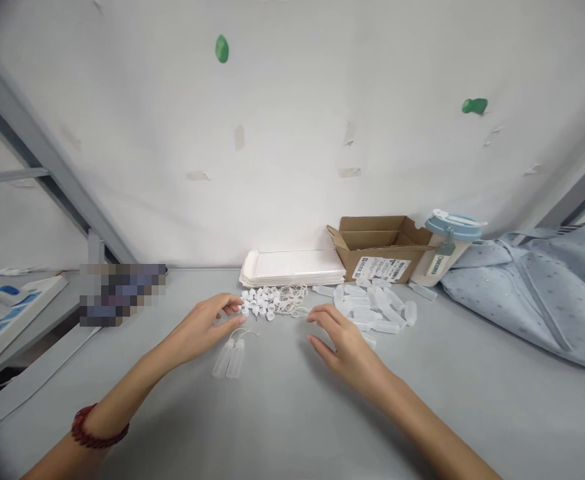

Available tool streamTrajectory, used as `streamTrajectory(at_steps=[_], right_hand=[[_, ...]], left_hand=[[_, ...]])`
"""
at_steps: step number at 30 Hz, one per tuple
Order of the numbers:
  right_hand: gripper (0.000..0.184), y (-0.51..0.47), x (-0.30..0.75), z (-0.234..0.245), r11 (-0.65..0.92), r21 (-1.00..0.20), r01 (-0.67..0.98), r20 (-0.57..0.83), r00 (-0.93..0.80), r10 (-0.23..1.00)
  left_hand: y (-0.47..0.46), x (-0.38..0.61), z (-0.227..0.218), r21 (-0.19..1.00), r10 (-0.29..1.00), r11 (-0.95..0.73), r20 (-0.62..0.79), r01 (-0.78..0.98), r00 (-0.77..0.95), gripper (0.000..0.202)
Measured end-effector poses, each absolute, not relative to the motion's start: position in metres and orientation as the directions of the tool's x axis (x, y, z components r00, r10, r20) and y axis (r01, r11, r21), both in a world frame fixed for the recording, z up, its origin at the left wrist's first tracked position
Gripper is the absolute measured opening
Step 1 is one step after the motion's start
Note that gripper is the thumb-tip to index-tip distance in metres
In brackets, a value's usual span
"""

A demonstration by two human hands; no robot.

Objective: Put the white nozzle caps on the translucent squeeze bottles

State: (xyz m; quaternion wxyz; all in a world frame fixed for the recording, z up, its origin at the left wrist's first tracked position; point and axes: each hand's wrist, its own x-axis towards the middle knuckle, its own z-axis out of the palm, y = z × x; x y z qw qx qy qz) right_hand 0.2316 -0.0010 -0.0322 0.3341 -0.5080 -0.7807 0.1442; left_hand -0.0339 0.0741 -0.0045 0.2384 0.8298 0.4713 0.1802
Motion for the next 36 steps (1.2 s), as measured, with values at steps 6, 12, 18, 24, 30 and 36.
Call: streamTrajectory(at_steps=[6, 12, 18, 24, 30, 36], right_hand=[[0.021, 0.001, 0.254, -0.028, 0.391, -0.459, 0.798, 0.359, -0.235, 0.903], [0.018, -0.001, 0.255, -0.021, 0.317, -0.433, 0.844, 0.284, -0.206, 0.936], [0.016, 0.004, 0.256, -0.026, 0.236, -0.317, 0.919, 0.258, -0.156, 0.954], [0.018, 0.004, 0.254, -0.025, 0.165, -0.223, 0.961, 0.173, -0.128, 0.977], [0.018, 0.0, 0.248, -0.024, 0.104, -0.153, 0.983, 0.107, -0.088, 0.99], [0.014, 0.001, 0.246, -0.031, 0.108, -0.189, 0.976, 0.115, -0.087, 0.99]], left_hand=[[0.098, 0.007, -0.005, 0.43, 0.805, -0.58, 0.172, 0.692, 0.568, 0.03], [0.129, 0.05, -0.012, 0.287, 0.745, -0.667, 0.259, 0.688, 0.614, 0.029], [0.142, 0.075, -0.016, 0.191, 0.688, -0.718, 0.339, 0.67, 0.641, 0.02], [0.139, 0.069, 0.0, 0.272, 0.688, -0.703, 0.495, 0.657, 0.532, 0.016], [0.121, 0.043, 0.012, 0.461, 0.728, -0.657, 0.593, 0.596, 0.344, 0.013], [0.09, 0.02, 0.005, 0.699, 0.828, -0.559, 0.5, 0.445, 0.255, 0.011]])
